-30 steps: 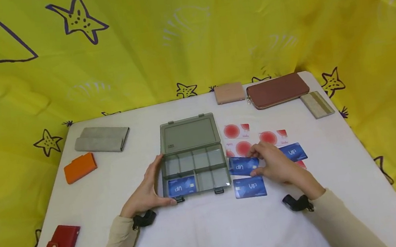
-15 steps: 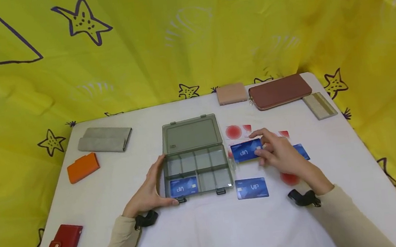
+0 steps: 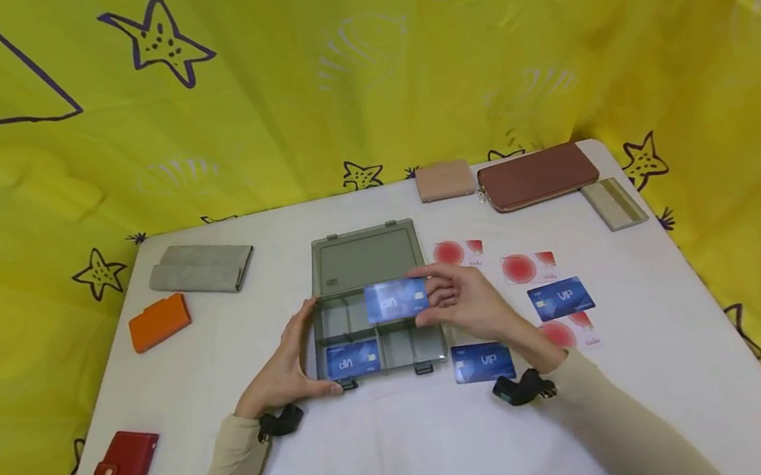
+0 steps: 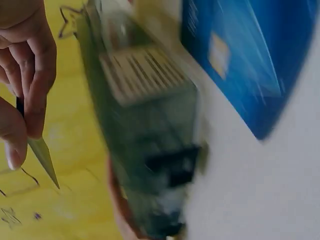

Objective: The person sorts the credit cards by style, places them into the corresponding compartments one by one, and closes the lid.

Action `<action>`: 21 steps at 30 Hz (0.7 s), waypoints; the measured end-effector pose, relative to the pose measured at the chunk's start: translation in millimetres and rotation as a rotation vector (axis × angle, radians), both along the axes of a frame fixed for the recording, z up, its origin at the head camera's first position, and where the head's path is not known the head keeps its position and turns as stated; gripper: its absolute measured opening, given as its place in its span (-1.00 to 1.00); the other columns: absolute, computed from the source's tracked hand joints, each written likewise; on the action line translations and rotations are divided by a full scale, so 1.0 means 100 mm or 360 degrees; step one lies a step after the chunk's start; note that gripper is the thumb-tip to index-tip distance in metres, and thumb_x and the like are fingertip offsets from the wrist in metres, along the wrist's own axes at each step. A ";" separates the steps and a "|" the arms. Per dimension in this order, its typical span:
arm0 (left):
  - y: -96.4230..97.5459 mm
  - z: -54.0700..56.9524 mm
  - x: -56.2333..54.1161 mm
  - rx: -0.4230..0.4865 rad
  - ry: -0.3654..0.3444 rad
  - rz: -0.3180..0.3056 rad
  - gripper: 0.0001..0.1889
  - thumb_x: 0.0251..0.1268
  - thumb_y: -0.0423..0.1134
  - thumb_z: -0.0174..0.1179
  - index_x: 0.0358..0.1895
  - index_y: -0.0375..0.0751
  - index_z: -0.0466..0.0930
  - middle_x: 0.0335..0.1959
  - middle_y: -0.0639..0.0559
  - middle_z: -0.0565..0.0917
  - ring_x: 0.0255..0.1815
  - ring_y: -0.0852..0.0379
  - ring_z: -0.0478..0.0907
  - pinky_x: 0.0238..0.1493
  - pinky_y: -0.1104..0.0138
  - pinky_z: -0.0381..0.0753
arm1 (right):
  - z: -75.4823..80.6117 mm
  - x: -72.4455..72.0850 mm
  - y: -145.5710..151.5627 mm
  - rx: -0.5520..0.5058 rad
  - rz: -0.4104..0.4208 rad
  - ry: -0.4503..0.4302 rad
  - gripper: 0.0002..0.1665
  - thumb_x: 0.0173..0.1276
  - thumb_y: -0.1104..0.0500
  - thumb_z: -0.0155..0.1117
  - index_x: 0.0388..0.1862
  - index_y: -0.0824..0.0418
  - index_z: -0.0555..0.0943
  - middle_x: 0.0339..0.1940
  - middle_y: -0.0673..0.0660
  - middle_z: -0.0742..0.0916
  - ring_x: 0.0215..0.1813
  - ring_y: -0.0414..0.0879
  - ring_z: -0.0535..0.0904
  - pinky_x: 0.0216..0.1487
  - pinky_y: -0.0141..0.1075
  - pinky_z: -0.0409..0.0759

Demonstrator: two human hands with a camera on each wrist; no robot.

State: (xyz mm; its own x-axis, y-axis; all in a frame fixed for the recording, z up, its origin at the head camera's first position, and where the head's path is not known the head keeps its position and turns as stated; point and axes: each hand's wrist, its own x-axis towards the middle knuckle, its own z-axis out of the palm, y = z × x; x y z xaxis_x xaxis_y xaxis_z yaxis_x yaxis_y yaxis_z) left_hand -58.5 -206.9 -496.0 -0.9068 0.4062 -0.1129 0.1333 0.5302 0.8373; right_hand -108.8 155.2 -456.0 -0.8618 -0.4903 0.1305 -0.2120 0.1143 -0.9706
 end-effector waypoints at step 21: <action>0.01 -0.01 0.00 -0.0018 0.0007 0.0005 0.51 -0.15 -0.05 0.75 0.78 0.06 -0.28 0.79 -0.23 -0.25 0.77 -0.36 -0.41 0.65 -0.39 -0.28 | -0.07 0.29 -0.85 0.0966 0.0131 0.0864 -0.20 0.06 -0.28 0.69 0.23 0.04 0.72 -0.21 -0.04 0.67 -0.20 -0.18 0.57 -0.26 -0.39 0.52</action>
State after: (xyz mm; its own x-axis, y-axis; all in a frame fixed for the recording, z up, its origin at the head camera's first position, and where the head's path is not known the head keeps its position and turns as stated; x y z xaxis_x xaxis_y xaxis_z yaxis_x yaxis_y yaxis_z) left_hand -58.7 -206.3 -496.7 -0.9087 0.4018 -0.1133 0.1352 0.5399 0.8308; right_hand -80.1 70.2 -462.9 -0.7132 -0.6685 0.2108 -0.6652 0.5507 -0.5042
